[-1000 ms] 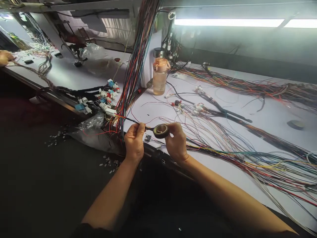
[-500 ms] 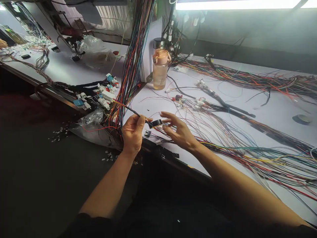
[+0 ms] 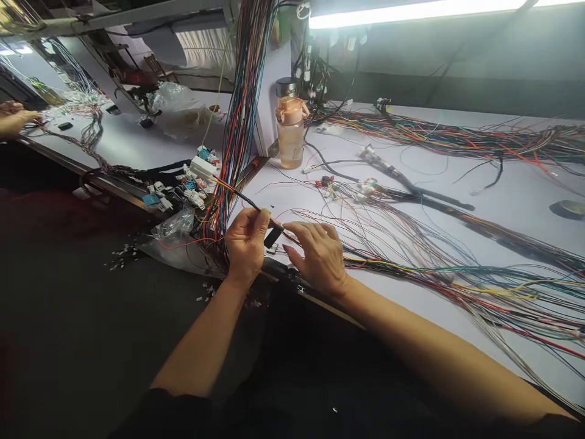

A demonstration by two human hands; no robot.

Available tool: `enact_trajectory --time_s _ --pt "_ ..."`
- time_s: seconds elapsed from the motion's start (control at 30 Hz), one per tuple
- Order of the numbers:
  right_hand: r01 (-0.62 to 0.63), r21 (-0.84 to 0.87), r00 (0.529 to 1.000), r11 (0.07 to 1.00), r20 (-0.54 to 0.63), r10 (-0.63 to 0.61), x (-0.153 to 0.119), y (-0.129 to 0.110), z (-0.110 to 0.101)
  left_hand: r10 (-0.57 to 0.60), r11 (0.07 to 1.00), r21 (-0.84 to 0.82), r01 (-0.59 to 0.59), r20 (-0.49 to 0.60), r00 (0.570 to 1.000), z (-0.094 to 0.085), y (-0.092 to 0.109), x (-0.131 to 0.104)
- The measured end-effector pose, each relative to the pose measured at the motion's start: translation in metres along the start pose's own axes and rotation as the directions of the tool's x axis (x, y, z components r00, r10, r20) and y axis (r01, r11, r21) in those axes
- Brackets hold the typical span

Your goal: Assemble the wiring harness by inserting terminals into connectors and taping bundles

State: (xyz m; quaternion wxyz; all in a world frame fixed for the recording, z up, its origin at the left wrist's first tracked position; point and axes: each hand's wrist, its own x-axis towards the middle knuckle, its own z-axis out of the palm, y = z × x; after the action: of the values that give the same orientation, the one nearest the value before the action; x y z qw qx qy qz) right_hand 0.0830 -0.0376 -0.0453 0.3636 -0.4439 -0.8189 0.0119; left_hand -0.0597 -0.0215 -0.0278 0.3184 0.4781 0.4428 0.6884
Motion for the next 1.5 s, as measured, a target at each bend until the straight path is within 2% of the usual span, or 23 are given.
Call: enact_trajectory --time_s 0.1,0.2,0.3,0.4,0.5,0.67,0.73,0.83,0.9,0.97,1.07,1.17,1.23,1.37,1.5 --pt "0.004 -0.038 0.999 0.999 -0.053 -0.006 0.009 -0.005 0.001 -0.035 0.999 -0.02 0.035 -0.038 0.999 0.004 -0.001 -0.001" --pt "0.027 -0.041 0.994 0.999 -0.108 -0.031 0.016 -0.01 0.006 -0.058 0.997 -0.046 0.057 -0.032 0.998 0.006 0.002 -0.003" --pt "0.056 0.018 0.977 0.998 -0.205 -0.051 0.015 -0.014 0.008 -0.051 0.998 -0.044 0.049 -0.039 0.998 0.005 0.004 -0.003" --pt "0.008 0.148 0.964 0.989 -0.263 0.031 0.008 -0.015 0.007 -0.074 0.994 -0.083 0.068 -0.073 0.995 0.002 0.001 -0.004" --pt "-0.102 0.302 0.948 0.948 -0.261 0.185 0.0 -0.015 0.006 -0.109 0.986 -0.141 0.093 -0.108 0.988 0.002 -0.005 -0.006" --pt "-0.288 0.471 0.891 0.834 -0.189 0.414 -0.002 -0.015 0.008 -0.181 0.96 -0.239 0.145 -0.136 0.974 0.002 -0.011 -0.008" --pt "-0.294 0.503 0.885 0.813 -0.178 0.43 -0.001 -0.016 0.01 -0.237 0.941 -0.266 0.208 -0.085 0.968 0.0 -0.011 -0.01" --pt "-0.244 0.493 0.906 0.835 -0.191 0.378 -0.002 -0.014 0.015 -0.334 0.916 -0.225 0.333 0.036 0.942 -0.001 -0.011 -0.016" --pt "-0.221 0.47 0.914 0.855 -0.206 0.35 -0.004 -0.012 0.019 -0.377 0.907 -0.185 0.378 0.044 0.925 -0.001 -0.013 -0.021" --pt "-0.227 0.457 0.909 0.86 -0.218 0.355 -0.006 -0.009 0.021 -0.368 0.92 -0.141 0.365 0.009 0.93 -0.001 -0.015 -0.024" --pt "-0.332 0.469 0.877 0.818 -0.165 0.45 -0.005 -0.004 0.02 -0.277 0.96 -0.048 0.276 -0.012 0.961 -0.002 -0.021 -0.025" --pt "-0.5 0.473 0.824 0.725 0.004 0.566 0.0 0.003 0.017 -0.213 0.977 -0.001 0.213 -0.012 0.977 -0.003 -0.024 -0.023" --pt "-0.551 0.47 0.809 0.689 0.098 0.58 0.003 0.009 0.016 -0.212 0.977 0.002 0.212 0.005 0.977 -0.005 -0.023 -0.02" --pt "-0.514 0.516 0.839 0.685 0.135 0.527 0.01 0.019 0.013 -0.205 0.979 0.02 0.204 0.098 0.974 -0.007 -0.015 -0.015" --pt "-0.469 0.341 0.883 0.814 0.154 0.444 0.017 0.03 0.008 -0.213 0.977 0.023 0.213 0.178 0.961 -0.007 -0.009 -0.016"
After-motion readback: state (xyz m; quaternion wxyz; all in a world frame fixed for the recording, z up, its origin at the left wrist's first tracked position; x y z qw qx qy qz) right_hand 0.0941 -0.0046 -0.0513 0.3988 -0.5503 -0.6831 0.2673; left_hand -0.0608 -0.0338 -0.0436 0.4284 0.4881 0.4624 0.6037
